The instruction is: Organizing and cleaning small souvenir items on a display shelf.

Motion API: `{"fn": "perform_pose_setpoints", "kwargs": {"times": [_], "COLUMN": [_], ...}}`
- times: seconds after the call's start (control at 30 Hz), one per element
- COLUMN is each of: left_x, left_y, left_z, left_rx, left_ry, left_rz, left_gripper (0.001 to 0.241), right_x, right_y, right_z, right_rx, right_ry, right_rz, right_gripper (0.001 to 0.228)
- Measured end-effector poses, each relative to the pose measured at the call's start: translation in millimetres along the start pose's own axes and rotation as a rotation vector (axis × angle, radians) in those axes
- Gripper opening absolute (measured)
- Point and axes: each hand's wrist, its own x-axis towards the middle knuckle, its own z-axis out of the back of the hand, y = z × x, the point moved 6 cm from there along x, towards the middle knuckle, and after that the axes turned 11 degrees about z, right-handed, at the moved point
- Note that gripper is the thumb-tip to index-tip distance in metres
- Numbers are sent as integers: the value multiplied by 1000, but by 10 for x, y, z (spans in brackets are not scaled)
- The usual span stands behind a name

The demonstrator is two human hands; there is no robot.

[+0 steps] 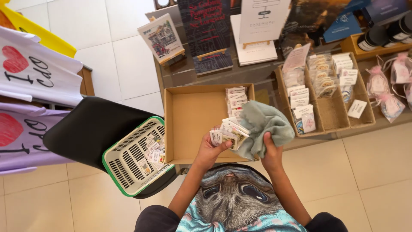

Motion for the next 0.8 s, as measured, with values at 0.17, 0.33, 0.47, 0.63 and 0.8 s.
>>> {"fn": "perform_pose_setpoints", "kwargs": {"times": [0.17, 0.33, 0.47, 0.63, 0.8], "left_x": [-149, -234, -171, -22, 93], "left_y": [-277, -584, -620, -384, -224], "left_z": [87, 150, 586, 1196, 1342], "left_rx": [103, 255, 292, 469, 542], "left_ry": [-1, 46, -102, -188, -81], "left_rz": [33, -52, -98, 1, 9], "left_gripper": [66, 68, 69, 72, 82], "right_x": [17, -41, -61, -72, -138], "right_y": [-181, 311, 48, -864, -1337], "right_z": [-214, -1275, -1439, -1165, -1031], "right_rx": [-253, -806, -917, -637, -555], "right_ry": [194, 305, 309, 337, 318], "right_rz": [-83, 185, 205, -155, -275], "right_gripper": [41, 42, 44, 49, 56]}}
